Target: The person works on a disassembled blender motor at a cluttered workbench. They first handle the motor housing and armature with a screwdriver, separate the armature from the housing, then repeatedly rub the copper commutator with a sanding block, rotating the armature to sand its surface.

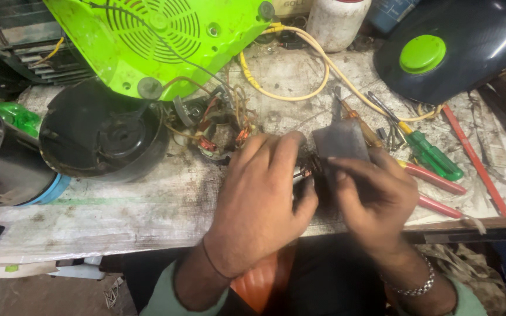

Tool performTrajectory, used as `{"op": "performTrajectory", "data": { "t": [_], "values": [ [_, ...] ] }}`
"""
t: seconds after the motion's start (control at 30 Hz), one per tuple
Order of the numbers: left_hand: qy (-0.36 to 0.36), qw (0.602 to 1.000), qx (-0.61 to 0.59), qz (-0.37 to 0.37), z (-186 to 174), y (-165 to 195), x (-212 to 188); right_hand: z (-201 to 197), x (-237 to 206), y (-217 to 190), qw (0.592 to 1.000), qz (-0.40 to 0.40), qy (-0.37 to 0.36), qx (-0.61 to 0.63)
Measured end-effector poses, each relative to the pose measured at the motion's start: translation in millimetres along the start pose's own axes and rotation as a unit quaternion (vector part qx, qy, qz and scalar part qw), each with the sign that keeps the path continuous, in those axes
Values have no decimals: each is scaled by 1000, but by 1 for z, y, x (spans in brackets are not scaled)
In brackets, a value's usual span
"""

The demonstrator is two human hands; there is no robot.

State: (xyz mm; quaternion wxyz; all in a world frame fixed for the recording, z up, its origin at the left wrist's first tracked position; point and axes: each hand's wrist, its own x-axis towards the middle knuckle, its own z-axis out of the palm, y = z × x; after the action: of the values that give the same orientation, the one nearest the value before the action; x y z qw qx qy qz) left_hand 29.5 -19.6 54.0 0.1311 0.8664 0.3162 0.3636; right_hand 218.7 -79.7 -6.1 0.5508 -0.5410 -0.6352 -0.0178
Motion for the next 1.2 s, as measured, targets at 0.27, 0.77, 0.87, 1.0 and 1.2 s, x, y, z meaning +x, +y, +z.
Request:
{"op": "performTrajectory", "data": {
  "t": [0.27,0.77,0.87,1.0,1.2],
  "values": [
    [-1,1000,2,-1,1,2,2,-3,-3,7,995,71,10,64],
    [-24,1000,3,6,-1,-3,1,0,-4,3,998,12,7,59],
    [-14,1000,-1,11,-2,-3,0,-2,-4,1,999,10,3,43],
    [-19,1000,-15,-2,-2,-3,-1,-1,-3,0,996,71,0,55],
    [-7,1000,-6,12,0,-5,-1,4,-4,-1,999,27,7,43]
  ]
}}
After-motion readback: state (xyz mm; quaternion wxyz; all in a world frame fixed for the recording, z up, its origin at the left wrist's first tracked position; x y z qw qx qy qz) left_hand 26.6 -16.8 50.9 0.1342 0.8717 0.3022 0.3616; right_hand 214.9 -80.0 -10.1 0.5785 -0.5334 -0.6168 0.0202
